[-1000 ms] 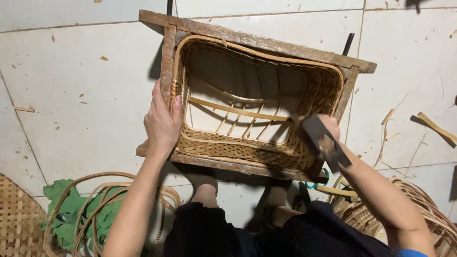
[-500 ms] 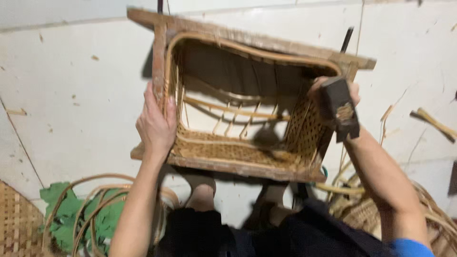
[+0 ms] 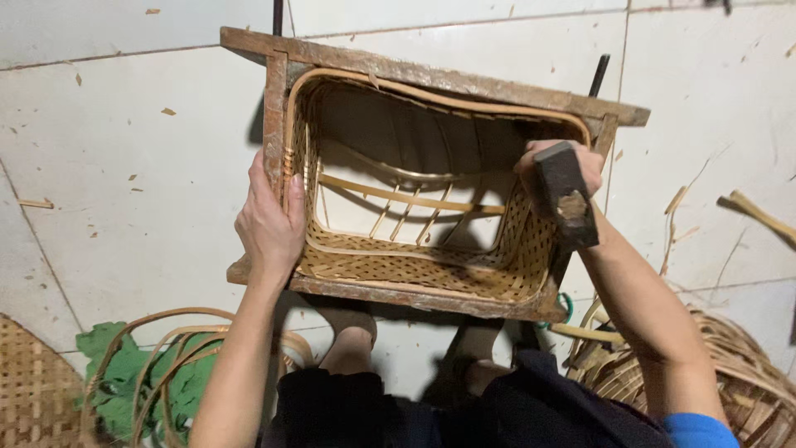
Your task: The person weaves a rectangular basket using thin wooden strips. They cut strips to size, bend and insert them into a wooden mold, and use a hammer to secure the strips into place.
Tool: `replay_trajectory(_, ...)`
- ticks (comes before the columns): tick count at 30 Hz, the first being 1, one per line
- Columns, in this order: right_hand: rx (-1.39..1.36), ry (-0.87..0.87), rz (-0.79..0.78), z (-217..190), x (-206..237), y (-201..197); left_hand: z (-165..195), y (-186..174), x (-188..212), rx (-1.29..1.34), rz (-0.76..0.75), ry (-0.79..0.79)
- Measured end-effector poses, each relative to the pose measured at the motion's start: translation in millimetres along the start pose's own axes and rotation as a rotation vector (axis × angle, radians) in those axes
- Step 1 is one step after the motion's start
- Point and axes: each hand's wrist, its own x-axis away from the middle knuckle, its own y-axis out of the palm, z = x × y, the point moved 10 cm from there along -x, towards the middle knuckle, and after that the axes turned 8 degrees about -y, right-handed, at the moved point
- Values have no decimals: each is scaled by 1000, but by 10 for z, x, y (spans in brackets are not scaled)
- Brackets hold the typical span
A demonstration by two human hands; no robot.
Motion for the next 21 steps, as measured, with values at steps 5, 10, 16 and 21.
replay_trajectory(5, -95, 153, 88, 42, -98, 19, 58, -41, 16, -47, 61, 85)
replay_trajectory(10, -94, 204, -40, -518, -199, -66, 22, -7, -8, 28, -21, 6)
replay_trajectory(16, -349, 302, -99, -893, 752, 242, 6, 1, 17, 10, -32, -15)
replay_trajectory(21, -221, 232, -99, -1056, 1505, 233, 12, 28, -12, -13, -41, -13)
